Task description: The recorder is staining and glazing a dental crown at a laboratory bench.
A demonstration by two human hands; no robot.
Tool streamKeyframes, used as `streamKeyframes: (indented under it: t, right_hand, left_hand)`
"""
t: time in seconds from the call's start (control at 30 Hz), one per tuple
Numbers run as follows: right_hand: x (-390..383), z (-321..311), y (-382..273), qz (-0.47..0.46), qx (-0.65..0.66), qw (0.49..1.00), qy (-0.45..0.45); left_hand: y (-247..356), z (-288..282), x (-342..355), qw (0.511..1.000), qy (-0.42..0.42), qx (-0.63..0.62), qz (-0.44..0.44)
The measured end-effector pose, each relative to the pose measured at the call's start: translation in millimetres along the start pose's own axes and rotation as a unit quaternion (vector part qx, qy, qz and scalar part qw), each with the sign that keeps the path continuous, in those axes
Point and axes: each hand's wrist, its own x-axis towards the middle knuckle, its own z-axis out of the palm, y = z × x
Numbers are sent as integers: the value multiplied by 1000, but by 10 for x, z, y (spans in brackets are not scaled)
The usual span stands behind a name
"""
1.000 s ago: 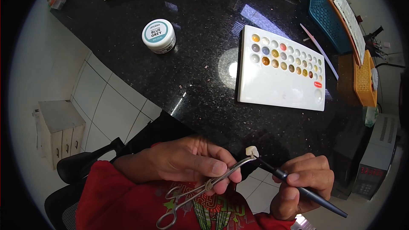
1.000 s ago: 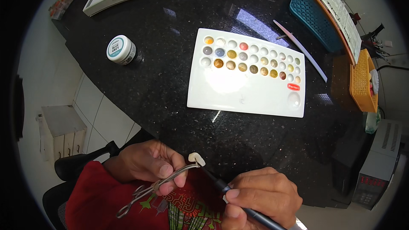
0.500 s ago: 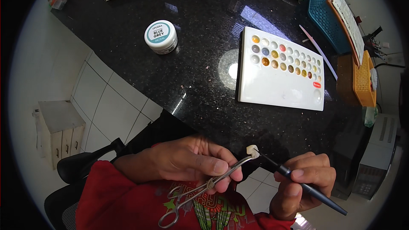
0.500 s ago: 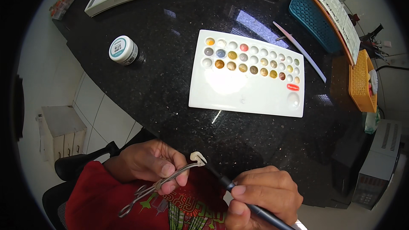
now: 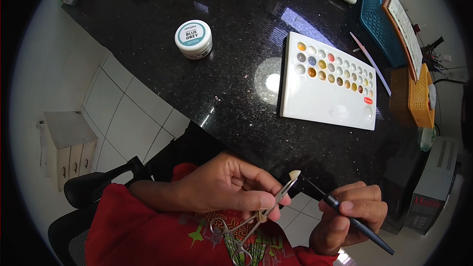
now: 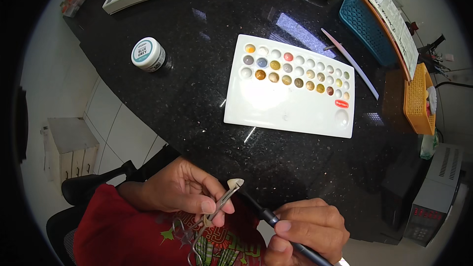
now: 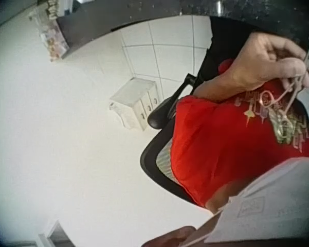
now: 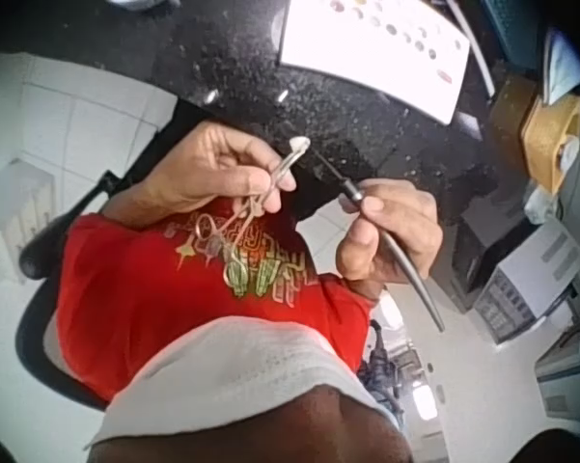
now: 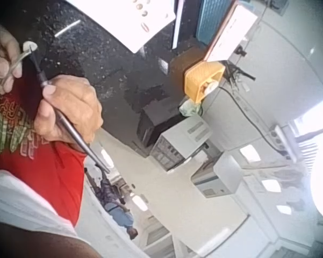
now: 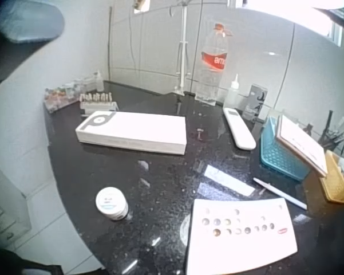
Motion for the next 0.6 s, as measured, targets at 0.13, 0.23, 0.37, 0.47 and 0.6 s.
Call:
streamKeyframes:
  t: [0.13,0.23,0.37,0.47,0.6]
  right_hand:
    - [22,-9,14,2,-4,1000,-22]
    - [30,-62,29,-6,11,998,-53]
    - [77,-112,69,-25,51,998,-37]
    - [174,-221,119,-25,110,989,-99]
    - [169,-178,135,-72,103,991,-50]
  left_hand:
    - [-18,9,-2,1000,15,13,14]
    - [-27,29,19,999,15,12,26]
    - [49,66,66,999,26,42,7]
    - [24,76,37,995,96,39,-10]
    - [-198,49,69,978,158,18,135]
